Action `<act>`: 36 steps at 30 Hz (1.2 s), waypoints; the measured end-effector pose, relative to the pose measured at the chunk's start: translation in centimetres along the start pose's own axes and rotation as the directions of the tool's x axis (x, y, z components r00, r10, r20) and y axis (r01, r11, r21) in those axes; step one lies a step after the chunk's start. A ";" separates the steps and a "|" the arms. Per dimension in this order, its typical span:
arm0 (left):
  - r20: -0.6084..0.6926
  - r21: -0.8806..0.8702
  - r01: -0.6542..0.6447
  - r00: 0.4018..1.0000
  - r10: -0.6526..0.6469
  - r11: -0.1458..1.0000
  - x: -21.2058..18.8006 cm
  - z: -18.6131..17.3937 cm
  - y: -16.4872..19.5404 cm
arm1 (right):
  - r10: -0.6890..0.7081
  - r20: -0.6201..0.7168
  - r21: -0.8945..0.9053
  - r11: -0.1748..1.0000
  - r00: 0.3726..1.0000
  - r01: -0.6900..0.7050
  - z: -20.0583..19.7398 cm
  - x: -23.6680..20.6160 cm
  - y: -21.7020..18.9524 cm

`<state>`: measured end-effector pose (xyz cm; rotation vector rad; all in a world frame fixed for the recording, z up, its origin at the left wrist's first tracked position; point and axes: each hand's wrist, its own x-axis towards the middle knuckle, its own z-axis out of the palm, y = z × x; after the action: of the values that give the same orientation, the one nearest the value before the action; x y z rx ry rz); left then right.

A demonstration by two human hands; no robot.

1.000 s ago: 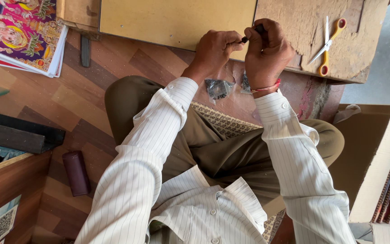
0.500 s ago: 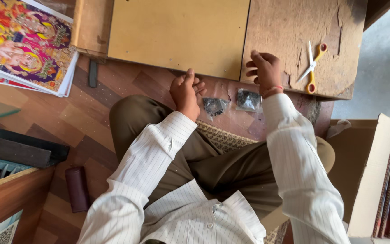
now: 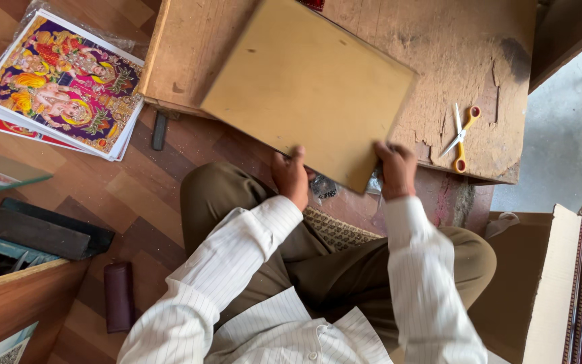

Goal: The person sits cross-legged on the floor with a hardboard panel across their lap and drives screws into it using a screwdriver. They take small screws from a plastic packet, position each screw on the panel, twist it in by hand and with the screwdriver, and reposition the panel between screws.

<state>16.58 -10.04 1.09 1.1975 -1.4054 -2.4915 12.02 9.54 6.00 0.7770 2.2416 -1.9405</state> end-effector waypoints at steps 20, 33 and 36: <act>0.244 0.654 -0.599 0.745 0.621 0.461 7.6 3.1 7.9 | 0.345 0.269 0.365 0.827 0.899 -0.427 5.8 -5.7 4.9; 0.525 0.599 -0.799 0.433 0.733 0.043 8.2 2.6 4.1 | -0.313 0.448 -0.749 0.379 0.837 0.543 -3.0 0.2 8.6; 0.656 0.491 -0.871 0.383 0.650 0.018 6.6 3.0 2.4 | -0.325 0.440 -0.779 0.325 0.837 0.536 -2.6 0.5 9.5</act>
<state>9.32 -11.80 -0.23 -0.1780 -2.4527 -1.1039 16.28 12.82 -2.23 -0.2245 2.9540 -0.5120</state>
